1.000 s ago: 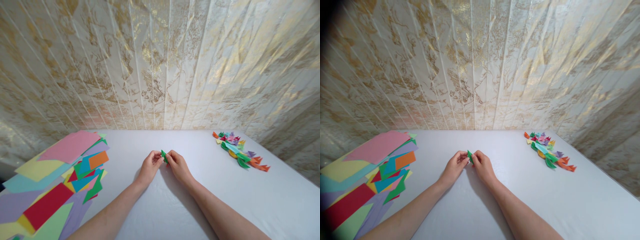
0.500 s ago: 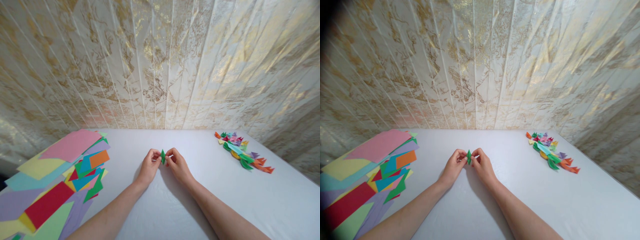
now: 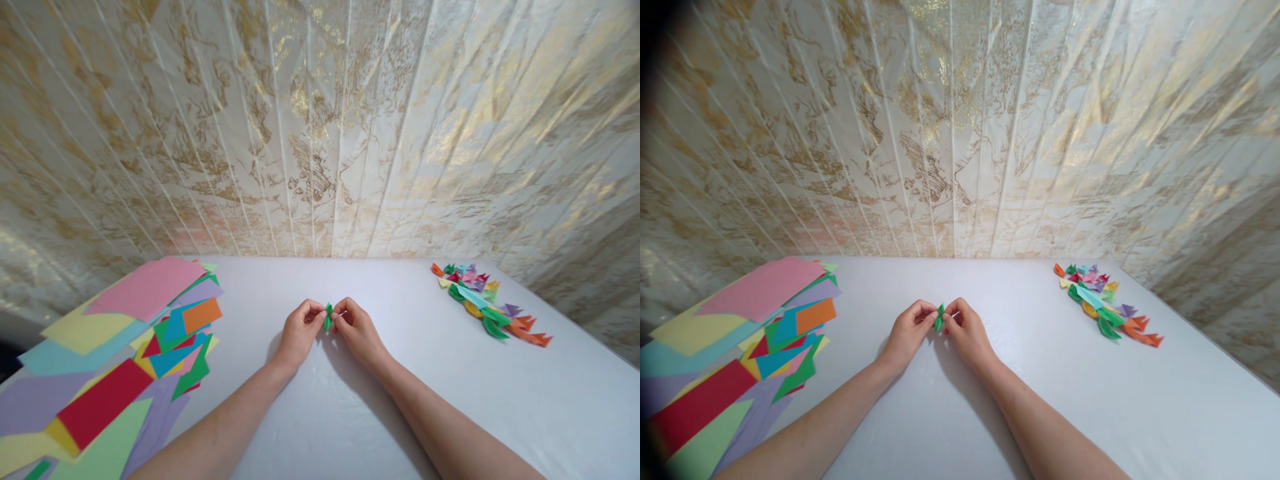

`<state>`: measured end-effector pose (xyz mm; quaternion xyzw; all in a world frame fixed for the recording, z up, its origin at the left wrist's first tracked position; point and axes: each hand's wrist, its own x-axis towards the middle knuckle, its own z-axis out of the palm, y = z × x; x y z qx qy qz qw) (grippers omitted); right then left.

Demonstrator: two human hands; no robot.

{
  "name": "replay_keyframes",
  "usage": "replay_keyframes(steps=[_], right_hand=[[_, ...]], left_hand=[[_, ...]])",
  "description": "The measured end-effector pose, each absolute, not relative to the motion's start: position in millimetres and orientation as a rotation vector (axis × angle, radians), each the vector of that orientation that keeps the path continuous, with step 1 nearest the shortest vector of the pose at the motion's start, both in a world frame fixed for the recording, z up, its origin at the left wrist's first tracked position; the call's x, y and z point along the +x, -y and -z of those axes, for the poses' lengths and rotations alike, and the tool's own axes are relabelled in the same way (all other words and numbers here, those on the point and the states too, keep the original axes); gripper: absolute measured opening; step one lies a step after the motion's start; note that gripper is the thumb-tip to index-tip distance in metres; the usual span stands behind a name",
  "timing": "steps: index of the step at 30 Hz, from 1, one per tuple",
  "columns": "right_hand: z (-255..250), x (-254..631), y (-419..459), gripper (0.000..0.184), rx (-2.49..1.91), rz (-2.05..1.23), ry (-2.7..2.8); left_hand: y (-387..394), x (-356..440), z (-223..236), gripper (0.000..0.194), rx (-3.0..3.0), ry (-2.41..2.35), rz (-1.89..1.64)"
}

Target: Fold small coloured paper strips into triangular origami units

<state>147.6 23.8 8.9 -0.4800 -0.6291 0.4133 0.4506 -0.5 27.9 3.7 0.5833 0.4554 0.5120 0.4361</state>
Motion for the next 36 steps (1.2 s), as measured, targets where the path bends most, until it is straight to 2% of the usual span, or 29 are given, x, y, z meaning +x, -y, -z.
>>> replay_keyframes(steps=[8,12,18,21,31,36], right_hand=[[-9.3,142.3,-24.4,0.017,-1.031,-1.172,1.381],[-9.8,143.5,-26.3,0.030,-1.052,-1.254,1.287],[-11.1,145.9,-26.5,0.029,-1.099,-1.329,1.327],[-11.3,146.1,-25.3,0.027,-1.086,-1.315,1.344],[-10.2,147.0,-24.1,0.017,-1.182,-1.101,1.515],[-10.2,147.6,-23.7,0.016,-1.219,-1.007,1.579]], left_hand=[[-25.8,1.0,-6.8,0.013,1.458,-1.149,-1.298],[-24.9,1.6,-7.9,0.013,1.465,-1.158,-1.322],[-25.5,3.6,-2.1,0.005,1.441,-1.136,-1.364],[-25.2,4.7,0.6,0.011,1.385,-1.138,-1.354],[-23.6,3.9,1.0,0.006,1.448,-1.137,-1.284],[-22.5,5.2,-0.9,0.011,1.460,-1.084,-1.277]])
